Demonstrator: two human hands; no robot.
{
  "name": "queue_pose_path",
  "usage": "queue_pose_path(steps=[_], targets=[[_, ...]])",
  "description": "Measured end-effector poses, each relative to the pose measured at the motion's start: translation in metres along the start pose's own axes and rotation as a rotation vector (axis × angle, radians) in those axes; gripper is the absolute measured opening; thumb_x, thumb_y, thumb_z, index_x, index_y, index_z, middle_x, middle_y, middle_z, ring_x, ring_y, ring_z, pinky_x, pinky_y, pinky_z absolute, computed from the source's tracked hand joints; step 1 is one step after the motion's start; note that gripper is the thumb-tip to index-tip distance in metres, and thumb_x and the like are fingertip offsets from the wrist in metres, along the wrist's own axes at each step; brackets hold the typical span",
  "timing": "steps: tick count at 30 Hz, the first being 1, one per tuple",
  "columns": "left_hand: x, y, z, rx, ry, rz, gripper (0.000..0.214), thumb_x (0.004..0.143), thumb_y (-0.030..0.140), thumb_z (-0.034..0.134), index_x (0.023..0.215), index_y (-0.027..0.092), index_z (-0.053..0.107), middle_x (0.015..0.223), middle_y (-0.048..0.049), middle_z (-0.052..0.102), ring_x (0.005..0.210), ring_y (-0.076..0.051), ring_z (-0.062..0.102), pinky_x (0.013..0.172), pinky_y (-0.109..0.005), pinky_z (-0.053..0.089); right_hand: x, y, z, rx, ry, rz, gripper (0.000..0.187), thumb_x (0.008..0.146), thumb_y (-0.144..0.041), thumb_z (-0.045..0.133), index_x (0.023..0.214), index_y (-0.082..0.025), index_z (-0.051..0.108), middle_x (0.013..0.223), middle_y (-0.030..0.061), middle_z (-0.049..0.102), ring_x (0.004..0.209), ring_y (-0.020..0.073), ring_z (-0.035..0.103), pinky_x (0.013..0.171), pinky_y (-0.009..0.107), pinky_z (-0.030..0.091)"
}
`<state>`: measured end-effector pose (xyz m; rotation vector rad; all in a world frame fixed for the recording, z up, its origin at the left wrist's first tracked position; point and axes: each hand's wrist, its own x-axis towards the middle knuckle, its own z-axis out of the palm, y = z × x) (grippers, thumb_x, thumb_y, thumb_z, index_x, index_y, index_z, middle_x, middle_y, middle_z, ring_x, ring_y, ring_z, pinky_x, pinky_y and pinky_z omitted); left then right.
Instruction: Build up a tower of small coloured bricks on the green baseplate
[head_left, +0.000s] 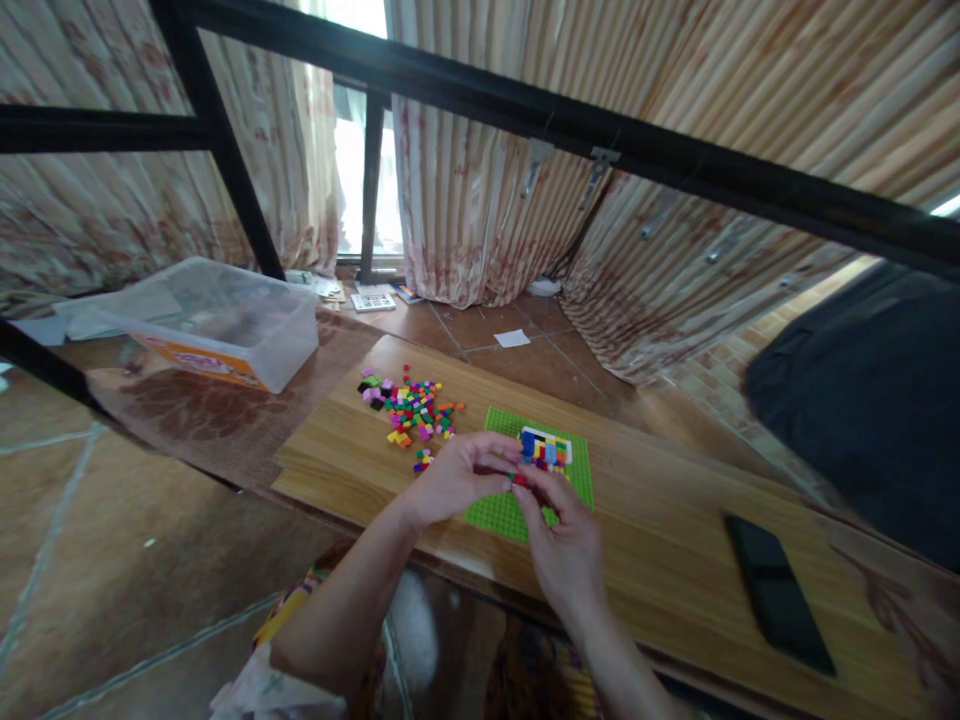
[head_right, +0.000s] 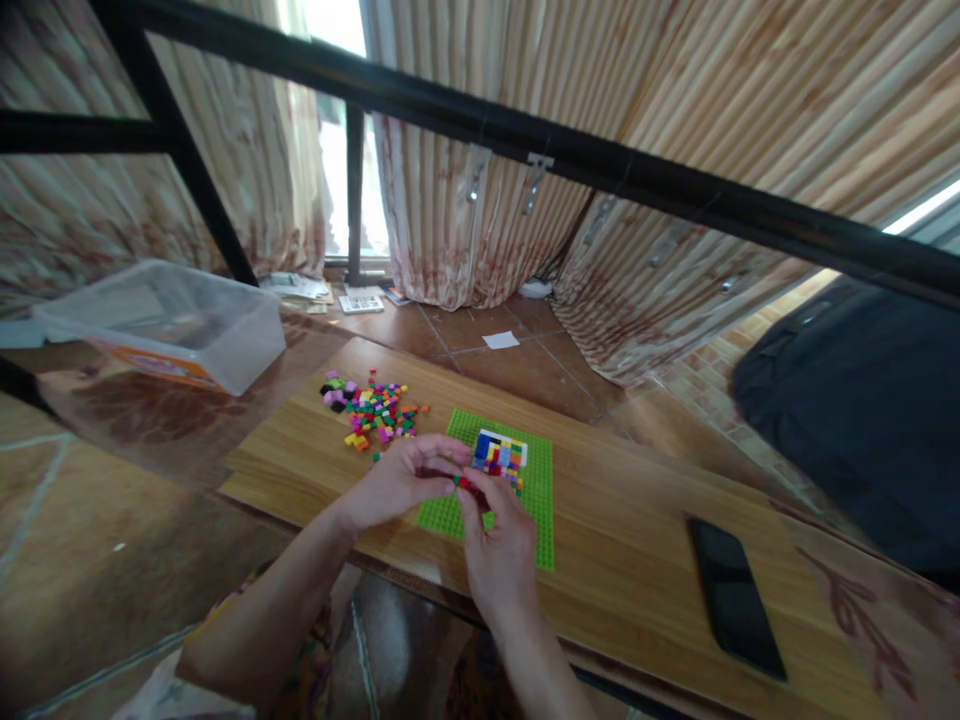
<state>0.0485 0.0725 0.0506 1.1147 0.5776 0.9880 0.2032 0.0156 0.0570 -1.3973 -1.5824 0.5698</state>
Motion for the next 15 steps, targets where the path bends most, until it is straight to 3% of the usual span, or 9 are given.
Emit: queue_pose_path(steps=[3, 10, 15], targets=[[-0.0012, 0.0007, 0.0016, 0.021, 0.011, 0.008, 0.037, 0.067, 0.014, 0.077, 0.102, 0.014, 0.065, 0.096, -0.0074, 0.071, 0.089, -0.017, 0.069, 0.082, -0.03, 0.051, -0.0011, 0.0004, 0.0019, 0.011, 0.028, -0.028, 0.019, 0.088, -0.034, 0.057, 0.097, -0.026, 0.072, 0.102, 0.0042, 0.072, 0.093, 0.0184, 0.066, 0.085, 0.033, 0.051], [-0.0031, 0.0063, 0.0021, 0.11, 0.047, 0.022, 0.032, 0.07, 0.013, 0.073, 0.101, 0.014, 0.067, 0.091, -0.0066, 0.071, 0.084, -0.015, 0.066, 0.079, -0.027, 0.05, -0.0038, 0.0023, -0.0006, 0.149, 0.077, 0.158, 0.02, 0.083, -0.038, 0.063, 0.093, -0.023, 0.073, 0.097, 0.0049, 0.074, 0.09, 0.0201, 0.067, 0.082, 0.035, 0.053], [-0.0038, 0.0065, -0.0005, 0.058, 0.04, 0.026, 0.029, 0.07, 0.017, 0.075, 0.098, 0.014, 0.068, 0.088, -0.004, 0.07, 0.076, -0.012, 0.063, 0.073, -0.024, 0.048, -0.0046, 0.0024, 0.0001, 0.19, 0.052, 0.197, 0.02, 0.082, -0.038, 0.064, 0.093, -0.024, 0.073, 0.098, 0.0042, 0.074, 0.092, 0.0198, 0.067, 0.084, 0.035, 0.052]])
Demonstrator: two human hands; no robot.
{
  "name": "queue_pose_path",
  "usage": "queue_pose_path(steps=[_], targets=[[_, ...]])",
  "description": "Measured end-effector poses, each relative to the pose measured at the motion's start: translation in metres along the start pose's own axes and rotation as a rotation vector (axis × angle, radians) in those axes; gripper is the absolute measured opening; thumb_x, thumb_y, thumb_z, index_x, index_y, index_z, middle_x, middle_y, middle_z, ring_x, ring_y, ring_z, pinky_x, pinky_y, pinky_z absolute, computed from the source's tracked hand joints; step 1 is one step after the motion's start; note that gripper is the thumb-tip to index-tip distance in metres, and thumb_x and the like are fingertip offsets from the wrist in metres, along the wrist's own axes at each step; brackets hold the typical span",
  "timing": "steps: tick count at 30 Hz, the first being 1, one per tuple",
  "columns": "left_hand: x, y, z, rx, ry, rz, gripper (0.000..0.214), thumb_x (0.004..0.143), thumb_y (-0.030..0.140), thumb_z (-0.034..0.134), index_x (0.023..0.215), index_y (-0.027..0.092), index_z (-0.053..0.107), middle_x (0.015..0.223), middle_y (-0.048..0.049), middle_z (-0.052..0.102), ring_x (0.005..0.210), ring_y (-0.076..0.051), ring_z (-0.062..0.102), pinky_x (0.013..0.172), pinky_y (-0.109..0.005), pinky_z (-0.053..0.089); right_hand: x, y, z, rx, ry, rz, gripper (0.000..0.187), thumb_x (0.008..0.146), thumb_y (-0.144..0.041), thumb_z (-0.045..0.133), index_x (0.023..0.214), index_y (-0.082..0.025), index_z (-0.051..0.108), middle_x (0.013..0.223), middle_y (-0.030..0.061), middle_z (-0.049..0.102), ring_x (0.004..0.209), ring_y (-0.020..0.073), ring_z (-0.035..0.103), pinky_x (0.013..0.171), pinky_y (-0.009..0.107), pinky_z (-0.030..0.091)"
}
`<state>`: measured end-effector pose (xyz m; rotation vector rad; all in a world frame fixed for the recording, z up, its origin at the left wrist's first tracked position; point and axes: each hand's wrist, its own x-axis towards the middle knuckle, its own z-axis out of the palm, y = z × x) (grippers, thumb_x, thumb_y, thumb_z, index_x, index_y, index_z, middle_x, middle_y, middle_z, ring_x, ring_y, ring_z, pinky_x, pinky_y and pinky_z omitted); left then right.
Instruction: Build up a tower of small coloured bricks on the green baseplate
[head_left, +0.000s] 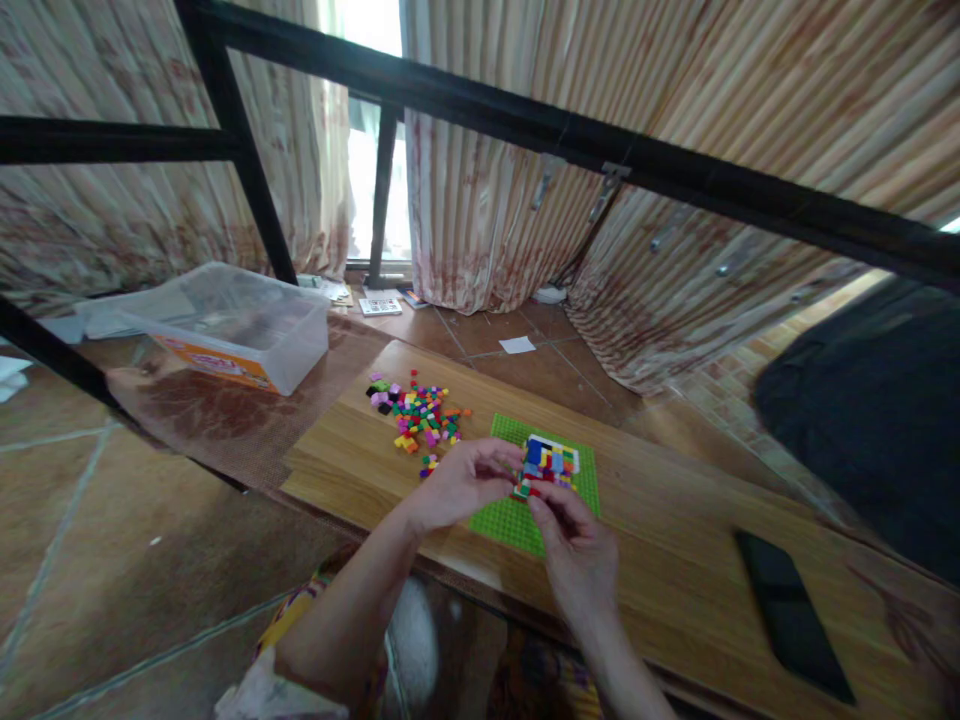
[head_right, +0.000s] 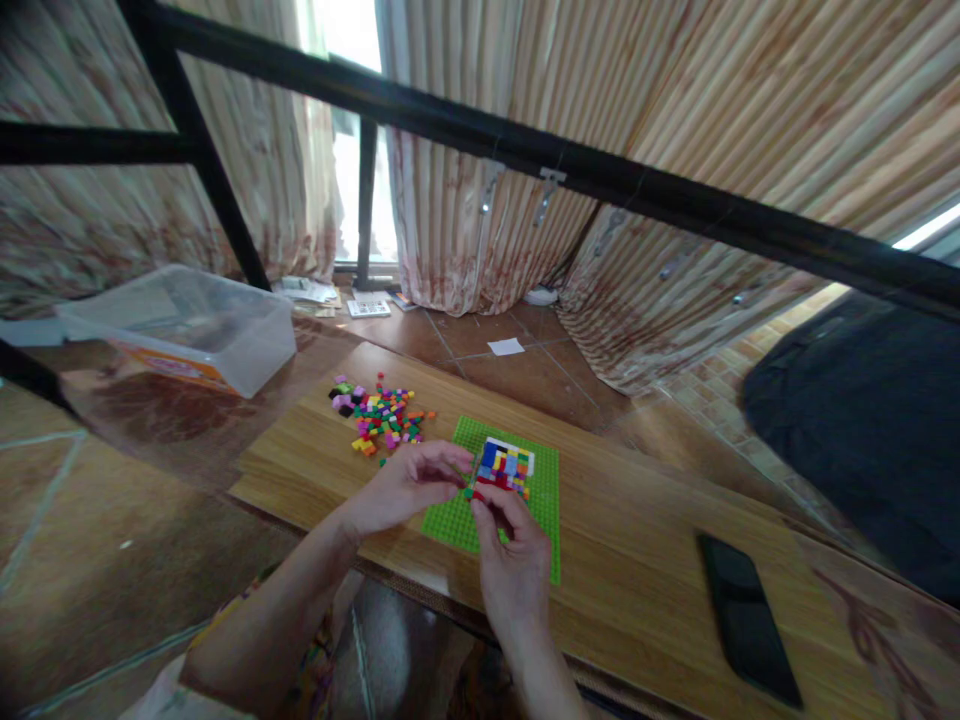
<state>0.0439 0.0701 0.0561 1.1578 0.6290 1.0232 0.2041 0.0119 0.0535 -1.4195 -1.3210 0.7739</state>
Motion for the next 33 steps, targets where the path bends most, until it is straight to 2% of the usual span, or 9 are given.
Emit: queue_pose_path(steps=[4, 8, 11, 13, 17, 19, 21, 26, 33], targets=[[-0.002, -0.009, 0.002, -0.068, -0.09, -0.036, 0.031, 0.07, 0.026, 0.077, 0.098, 0.015, 0.068, 0.082, -0.0027, 0.069, 0.071, -0.011, 0.062, 0.071, -0.024, 0.046, -0.002, 0.002, 0.001, 0.006, -0.019, 0.014, 0.022, 0.081, -0.039, 0.064, 0.095, -0.024, 0.073, 0.102, 0.0057, 0.074, 0.094, 0.021, 0.068, 0.085, 0.036, 0.053], [-0.001, -0.018, 0.006, -0.076, -0.091, -0.052, 0.03, 0.068, 0.031, 0.079, 0.091, 0.015, 0.068, 0.081, -0.0034, 0.07, 0.071, -0.013, 0.062, 0.072, -0.026, 0.048, -0.003, 0.004, -0.001, 0.024, -0.018, 0.06, 0.024, 0.079, -0.041, 0.066, 0.094, -0.023, 0.073, 0.101, 0.0072, 0.074, 0.094, 0.0227, 0.068, 0.087, 0.039, 0.053], [-0.001, -0.011, 0.0, -0.034, -0.085, -0.054, 0.024, 0.071, 0.03, 0.075, 0.088, 0.015, 0.068, 0.078, -0.0031, 0.069, 0.069, -0.013, 0.061, 0.07, -0.026, 0.048, -0.006, 0.005, 0.003, 0.032, -0.022, 0.078, 0.027, 0.08, -0.042, 0.065, 0.1, -0.023, 0.072, 0.103, 0.0071, 0.074, 0.094, 0.0226, 0.068, 0.085, 0.039, 0.053], [-0.002, -0.001, -0.012, 0.059, 0.001, -0.023, 0.019, 0.073, 0.026, 0.072, 0.087, 0.015, 0.068, 0.074, -0.0018, 0.068, 0.066, -0.012, 0.06, 0.067, -0.024, 0.047, -0.007, 0.004, 0.01, -0.006, -0.044, 0.058, 0.028, 0.082, -0.042, 0.063, 0.102, -0.024, 0.071, 0.103, 0.007, 0.073, 0.09, 0.022, 0.068, 0.08, 0.037, 0.054], [-0.008, 0.015, -0.051, 0.407, 0.426, 0.047, 0.011, 0.077, 0.023, 0.062, 0.082, 0.015, 0.069, 0.07, -0.001, 0.066, 0.064, -0.012, 0.057, 0.061, -0.023, 0.043, 0.0, -0.001, 0.035, -0.165, -0.194, -0.097, 0.023, 0.085, -0.038, 0.058, 0.096, -0.023, 0.072, 0.095, 0.007, 0.072, 0.085, 0.0207, 0.066, 0.074, 0.033, 0.053], [-0.013, 0.017, -0.069, 0.605, 0.592, -0.002, 0.014, 0.078, 0.02, 0.057, 0.081, 0.015, 0.07, 0.071, -0.002, 0.068, 0.065, -0.014, 0.058, 0.063, -0.025, 0.043, 0.008, -0.003, 0.051, -0.229, -0.249, -0.193, 0.021, 0.086, -0.034, 0.056, 0.095, -0.021, 0.071, 0.09, 0.0069, 0.07, 0.08, 0.0196, 0.065, 0.072, 0.032, 0.051], [-0.018, 0.016, -0.081, 0.803, 0.661, -0.064, 0.017, 0.076, 0.016, 0.055, 0.077, 0.016, 0.072, 0.071, -0.0029, 0.069, 0.067, -0.016, 0.059, 0.064, -0.025, 0.043, 0.019, -0.005, 0.067, -0.296, -0.283, -0.261, 0.02, 0.086, -0.029, 0.054, 0.095, -0.021, 0.07, 0.087, 0.0061, 0.068, 0.076, 0.0186, 0.063, 0.071, 0.031, 0.049], [-0.027, 0.014, -0.088, 1.026, 0.601, -0.134, 0.019, 0.075, 0.015, 0.056, 0.074, 0.017, 0.074, 0.071, -0.0032, 0.071, 0.067, -0.016, 0.059, 0.064, -0.026, 0.04, 0.047, -0.007, 0.101, -0.462, -0.321, -0.333, 0.02, 0.088, -0.024, 0.052, 0.092, -0.021, 0.071, 0.086, 0.0056, 0.066, 0.079, 0.0187, 0.062, 0.072, 0.03, 0.045], [-0.031, 0.017, -0.087, 1.057, 0.501, -0.191, 0.017, 0.072, 0.014, 0.059, 0.07, 0.019, 0.076, 0.066, -0.0022, 0.069, 0.063, -0.016, 0.057, 0.06, -0.025, 0.037, 0.065, 0.0, 0.129, -0.634, -0.354, -0.406, 0.015, 0.081, -0.017, 0.058, 0.087, -0.023, 0.07, 0.084, 0.0061, 0.068, 0.077, 0.0204, 0.061, 0.07, 0.03, 0.043]])
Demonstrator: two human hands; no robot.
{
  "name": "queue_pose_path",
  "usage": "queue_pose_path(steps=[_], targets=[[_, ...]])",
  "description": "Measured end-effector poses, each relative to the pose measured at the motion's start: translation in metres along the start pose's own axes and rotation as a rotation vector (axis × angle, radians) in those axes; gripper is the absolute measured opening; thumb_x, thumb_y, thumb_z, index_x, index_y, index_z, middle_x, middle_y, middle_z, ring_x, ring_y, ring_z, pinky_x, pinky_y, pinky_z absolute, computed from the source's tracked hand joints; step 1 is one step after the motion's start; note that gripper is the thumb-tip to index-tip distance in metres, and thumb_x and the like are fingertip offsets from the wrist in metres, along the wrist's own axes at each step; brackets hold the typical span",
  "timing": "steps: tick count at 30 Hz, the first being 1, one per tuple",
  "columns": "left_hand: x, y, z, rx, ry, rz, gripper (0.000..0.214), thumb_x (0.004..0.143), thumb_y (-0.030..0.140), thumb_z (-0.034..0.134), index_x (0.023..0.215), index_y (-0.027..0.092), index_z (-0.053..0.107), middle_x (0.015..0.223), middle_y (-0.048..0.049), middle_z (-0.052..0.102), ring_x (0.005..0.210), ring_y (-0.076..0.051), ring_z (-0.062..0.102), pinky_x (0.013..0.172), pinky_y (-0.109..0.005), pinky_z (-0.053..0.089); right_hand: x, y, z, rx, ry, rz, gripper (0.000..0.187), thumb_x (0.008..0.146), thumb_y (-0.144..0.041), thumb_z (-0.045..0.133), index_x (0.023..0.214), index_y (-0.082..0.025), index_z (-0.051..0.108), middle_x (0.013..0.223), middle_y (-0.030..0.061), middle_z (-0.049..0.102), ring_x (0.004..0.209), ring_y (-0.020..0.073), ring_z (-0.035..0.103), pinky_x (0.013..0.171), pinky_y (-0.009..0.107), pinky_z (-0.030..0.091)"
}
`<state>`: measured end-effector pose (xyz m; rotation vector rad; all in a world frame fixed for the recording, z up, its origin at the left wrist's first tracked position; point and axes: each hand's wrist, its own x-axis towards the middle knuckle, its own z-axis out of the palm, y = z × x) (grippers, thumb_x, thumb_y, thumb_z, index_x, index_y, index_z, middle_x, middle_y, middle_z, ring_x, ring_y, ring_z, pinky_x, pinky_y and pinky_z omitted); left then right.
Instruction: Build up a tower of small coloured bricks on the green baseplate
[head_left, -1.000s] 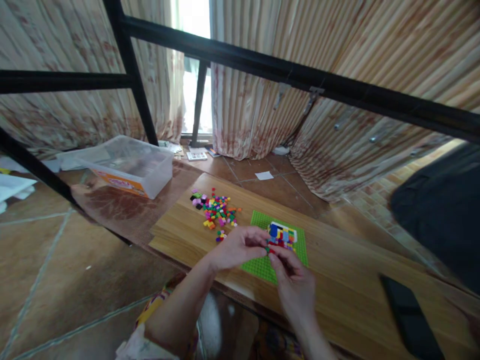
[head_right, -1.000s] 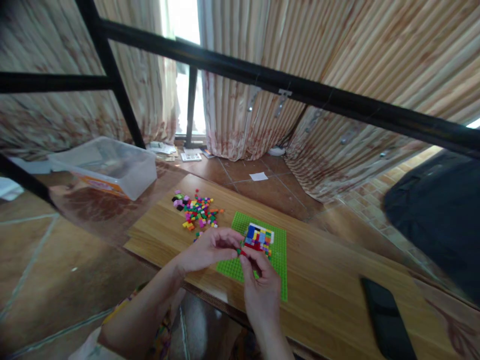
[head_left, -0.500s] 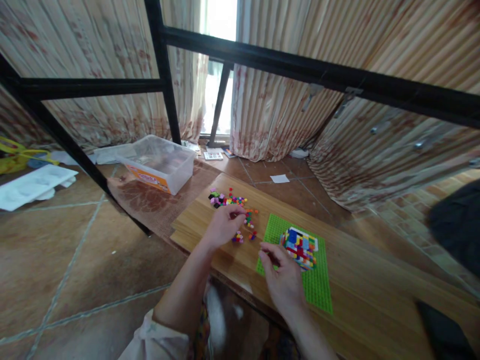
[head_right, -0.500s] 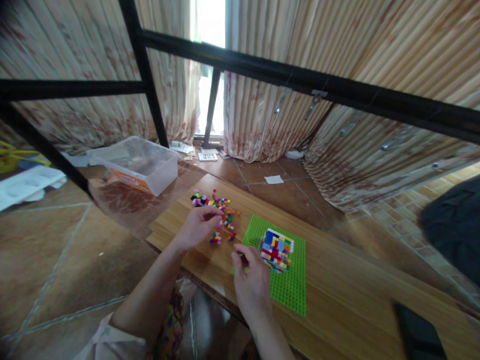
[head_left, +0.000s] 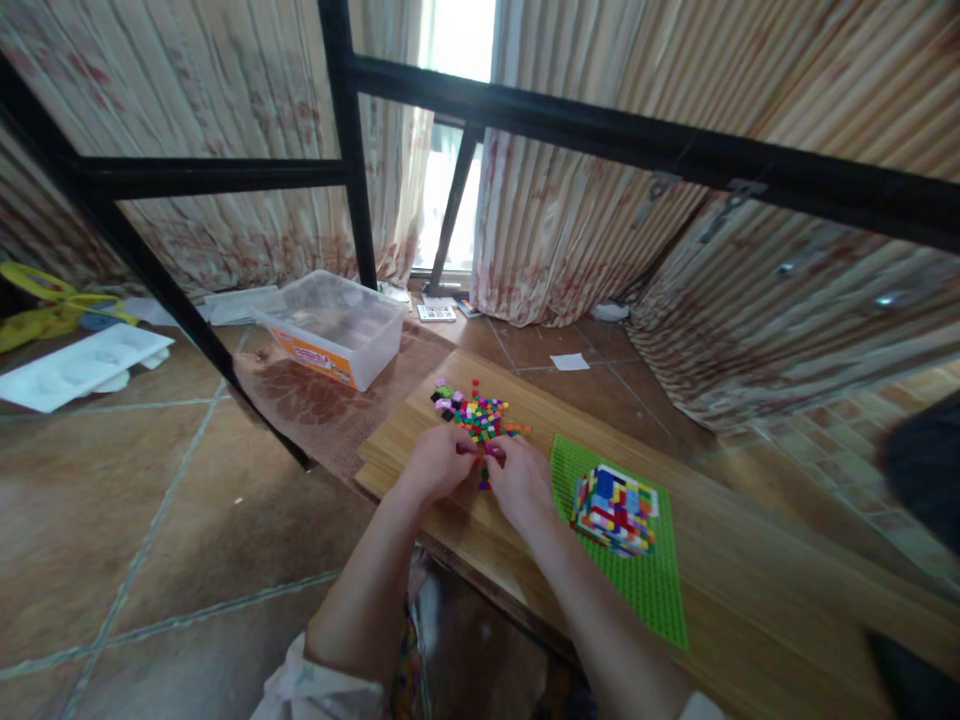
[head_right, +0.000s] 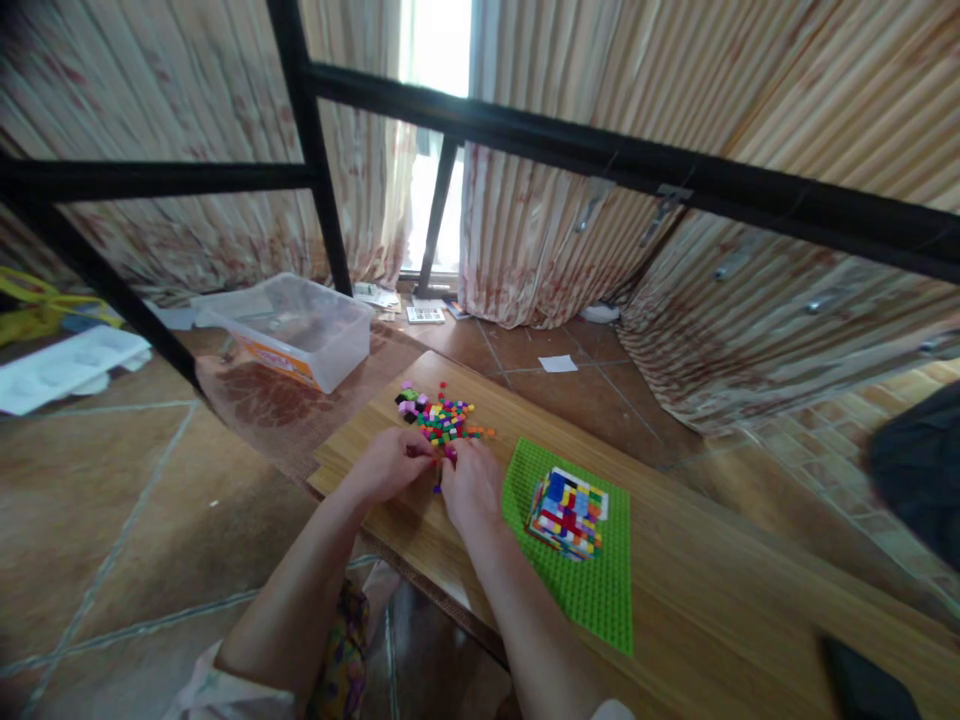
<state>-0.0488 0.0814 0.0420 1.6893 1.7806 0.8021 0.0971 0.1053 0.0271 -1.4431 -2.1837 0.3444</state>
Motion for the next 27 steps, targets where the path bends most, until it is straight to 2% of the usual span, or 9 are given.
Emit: queue_pose_path(steps=[4, 7, 14, 17, 20, 23, 25, 27], targets=[[0.0, -0.001, 0.001, -0.015, -0.015, 0.007, 0.015, 0.07, 0.014, 0.061, 0.068, 0.019, 0.075, 0.066, -0.0022, 0.068, 0.063, -0.016, 0.057, 0.059, -0.025, 0.036, 0.0, 0.0, 0.003, 0.002, 0.01, 0.007, 0.019, 0.08, -0.013, 0.055, 0.086, -0.023, 0.07, 0.084, 0.0062, 0.069, 0.079, 0.0205, 0.062, 0.071, 0.03, 0.043], [-0.001, 0.0, 0.001, -0.017, -0.005, 0.002, 0.013, 0.07, 0.015, 0.062, 0.069, 0.019, 0.074, 0.064, -0.0021, 0.067, 0.063, -0.016, 0.056, 0.06, -0.025, 0.037, -0.005, -0.001, -0.006, 0.033, 0.028, 0.019, 0.021, 0.082, -0.015, 0.053, 0.092, -0.022, 0.07, 0.086, 0.0055, 0.069, 0.079, 0.0197, 0.063, 0.072, 0.03, 0.045], [0.0, 0.011, 0.006, -0.07, -0.03, 0.014, 0.013, 0.073, 0.016, 0.061, 0.077, 0.018, 0.073, 0.075, -0.003, 0.07, 0.069, -0.016, 0.059, 0.065, -0.025, 0.041, -0.04, 0.002, -0.037, 0.378, 0.149, 0.108, 0.021, 0.083, -0.025, 0.055, 0.1, -0.02, 0.068, 0.089, 0.0049, 0.067, 0.079, 0.0172, 0.063, 0.071, 0.028, 0.05], [0.0, 0.02, 0.012, -0.284, -0.058, 0.054, 0.015, 0.079, 0.023, 0.057, 0.079, 0.017, 0.071, 0.074, -0.002, 0.068, 0.067, -0.015, 0.058, 0.064, -0.024, 0.042, -0.048, 0.006, -0.043, 0.405, 0.16, 0.104, 0.021, 0.084, -0.023, 0.055, 0.1, -0.021, 0.067, 0.086, 0.0039, 0.063, 0.078, 0.0163, 0.061, 0.071, 0.028, 0.051], [-0.002, 0.03, 0.018, -0.611, -0.194, 0.063, 0.027, 0.084, 0.036, 0.055, 0.071, 0.015, 0.065, 0.06, 0.0016, 0.058, 0.056, -0.011, 0.049, 0.053, -0.022, 0.038, -0.049, 0.009, -0.045, 0.4, 0.155, 0.056, 0.023, 0.084, -0.019, 0.054, 0.103, -0.021, 0.067, 0.087, 0.0039, 0.062, 0.08, 0.0163, 0.061, 0.074, 0.029, 0.052], [-0.004, 0.037, 0.021, -0.826, -0.32, 0.052, 0.03, 0.079, 0.041, 0.062, 0.072, 0.012, 0.064, 0.057, 0.0028, 0.054, 0.052, -0.008, 0.045, 0.05, -0.021, 0.034, -0.05, 0.011, -0.046, 0.443, 0.157, 0.01, 0.025, 0.084, -0.019, 0.054, 0.106, -0.022, 0.066, 0.09, 0.0041, 0.063, 0.084, 0.0168, 0.062, 0.079, 0.031, 0.052], [-0.004, 0.039, 0.022, -0.893, -0.36, 0.042, 0.028, 0.074, 0.038, 0.07, 0.079, 0.011, 0.067, 0.059, 0.0019, 0.058, 0.052, -0.007, 0.046, 0.051, -0.02, 0.034, -0.052, 0.013, -0.045, 0.539, 0.203, 0.056, 0.025, 0.084, -0.021, 0.058, 0.108, -0.022, 0.065, 0.09, 0.0037, 0.063, 0.085, 0.0168, 0.062, 0.08, 0.032, 0.053], [-0.004, 0.04, 0.022, -0.942, -0.382, 0.023, 0.03, 0.07, 0.035, 0.075, 0.085, 0.01, 0.068, 0.061, 0.0013, 0.06, 0.052, -0.007, 0.048, 0.05, -0.019, 0.034, -0.054, 0.014, -0.042, 0.687, 0.258, 0.164, 0.028, 0.082, -0.026, 0.062, 0.109, -0.021, 0.063, 0.091, 0.0032, 0.064, 0.084, 0.0166, 0.064, 0.08, 0.032, 0.053]])
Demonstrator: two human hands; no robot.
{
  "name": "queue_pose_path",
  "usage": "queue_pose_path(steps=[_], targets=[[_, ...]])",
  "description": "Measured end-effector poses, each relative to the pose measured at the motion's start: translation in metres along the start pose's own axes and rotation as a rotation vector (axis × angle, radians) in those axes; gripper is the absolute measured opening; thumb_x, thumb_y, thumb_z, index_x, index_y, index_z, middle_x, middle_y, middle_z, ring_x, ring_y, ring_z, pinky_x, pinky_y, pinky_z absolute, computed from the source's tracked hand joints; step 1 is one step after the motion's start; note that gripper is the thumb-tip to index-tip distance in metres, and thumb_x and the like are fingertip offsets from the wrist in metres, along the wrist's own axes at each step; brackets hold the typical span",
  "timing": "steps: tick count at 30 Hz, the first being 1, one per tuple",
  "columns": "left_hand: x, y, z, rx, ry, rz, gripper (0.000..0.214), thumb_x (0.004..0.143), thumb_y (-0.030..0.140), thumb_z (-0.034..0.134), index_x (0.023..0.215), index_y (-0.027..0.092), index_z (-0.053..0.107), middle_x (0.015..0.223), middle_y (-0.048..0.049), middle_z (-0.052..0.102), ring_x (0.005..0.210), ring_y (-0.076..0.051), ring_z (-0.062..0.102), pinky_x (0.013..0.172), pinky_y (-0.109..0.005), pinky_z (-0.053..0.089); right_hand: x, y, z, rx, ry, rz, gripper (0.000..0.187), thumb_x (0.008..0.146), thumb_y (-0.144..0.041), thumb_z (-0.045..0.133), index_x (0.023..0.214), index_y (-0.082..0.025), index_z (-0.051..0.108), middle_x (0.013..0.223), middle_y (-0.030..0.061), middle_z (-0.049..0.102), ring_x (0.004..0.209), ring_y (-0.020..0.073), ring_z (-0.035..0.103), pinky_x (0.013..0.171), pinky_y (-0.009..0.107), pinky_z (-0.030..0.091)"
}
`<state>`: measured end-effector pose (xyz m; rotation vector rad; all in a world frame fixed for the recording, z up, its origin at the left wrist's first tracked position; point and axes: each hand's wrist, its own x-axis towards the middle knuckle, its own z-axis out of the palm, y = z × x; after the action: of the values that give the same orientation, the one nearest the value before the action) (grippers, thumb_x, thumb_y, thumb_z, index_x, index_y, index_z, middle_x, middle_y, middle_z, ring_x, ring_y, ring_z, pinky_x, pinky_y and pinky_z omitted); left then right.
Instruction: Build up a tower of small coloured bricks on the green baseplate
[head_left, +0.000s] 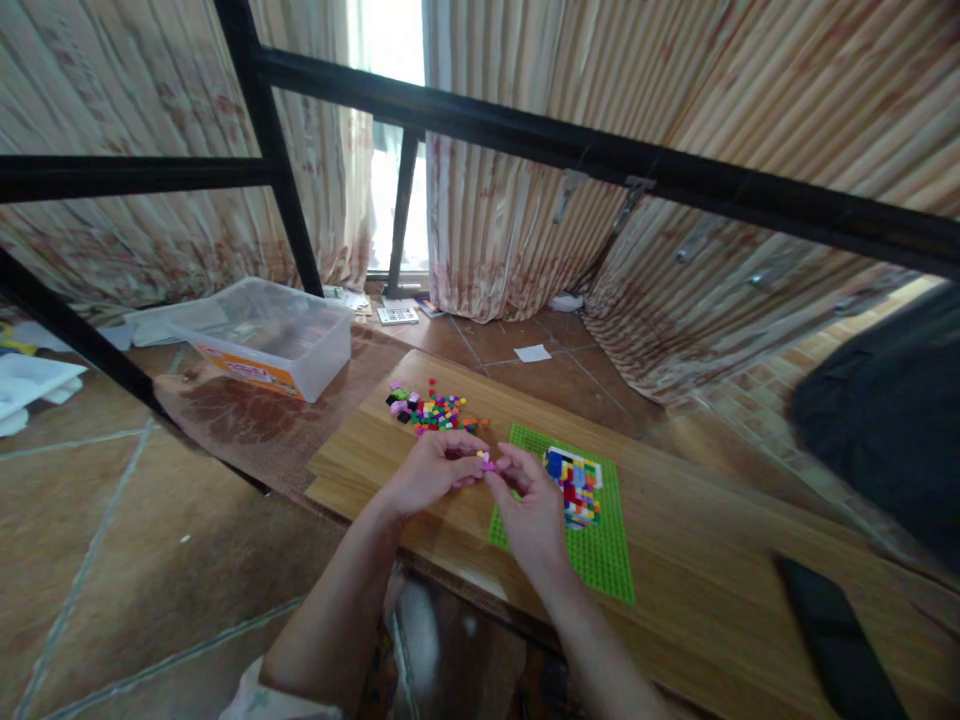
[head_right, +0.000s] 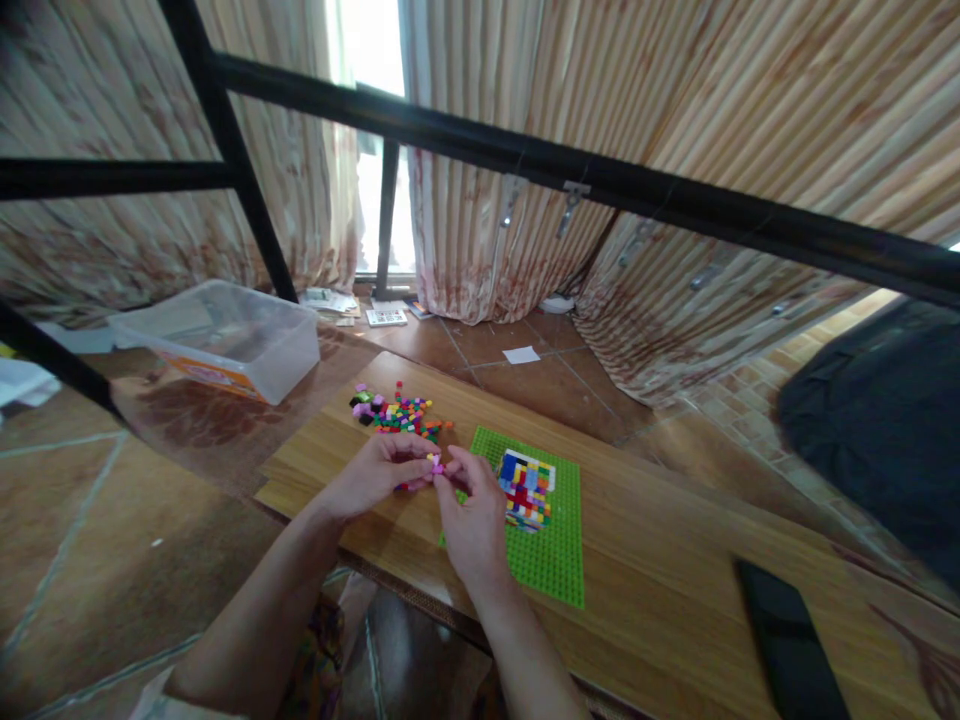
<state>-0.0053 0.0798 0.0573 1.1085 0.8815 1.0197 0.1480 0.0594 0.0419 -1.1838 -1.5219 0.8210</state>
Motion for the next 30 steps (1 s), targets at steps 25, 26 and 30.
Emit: queue_pose_path(steps=[25, 26, 30], targets=[[-0.009, 0.007, 0.0, 0.435, -0.178, 0.204, 0.02, 0.082, 0.031, 0.061, 0.073, 0.014, 0.067, 0.069, -0.0014, 0.062, 0.067, -0.014, 0.054, 0.064, -0.024, 0.042, -0.029, -0.032, -0.034, -0.334, -0.236, 0.093, 0.018, 0.085, -0.018, 0.056, 0.076, -0.02, 0.071, 0.075, 0.0017, 0.067, 0.07, 0.0142, 0.059, 0.067, 0.025, 0.041], [-0.008, 0.007, -0.001, 0.442, -0.158, 0.199, 0.02, 0.082, 0.032, 0.061, 0.073, 0.014, 0.066, 0.069, -0.0013, 0.062, 0.067, -0.013, 0.054, 0.064, -0.024, 0.042, -0.034, -0.032, -0.042, -0.301, -0.211, 0.103, 0.018, 0.087, -0.022, 0.056, 0.079, -0.021, 0.072, 0.077, 0.0018, 0.068, 0.071, 0.0141, 0.059, 0.066, 0.025, 0.042], [0.0, -0.003, -0.005, 0.611, 0.017, 0.178, 0.022, 0.083, 0.032, 0.057, 0.074, 0.016, 0.067, 0.069, -0.0012, 0.063, 0.065, -0.014, 0.055, 0.061, -0.024, 0.042, -0.042, -0.016, -0.084, -0.161, 0.122, 0.093, 0.018, 0.086, -0.035, 0.061, 0.092, -0.024, 0.074, 0.094, 0.0042, 0.071, 0.087, 0.0169, 0.064, 0.076, 0.028, 0.048]])
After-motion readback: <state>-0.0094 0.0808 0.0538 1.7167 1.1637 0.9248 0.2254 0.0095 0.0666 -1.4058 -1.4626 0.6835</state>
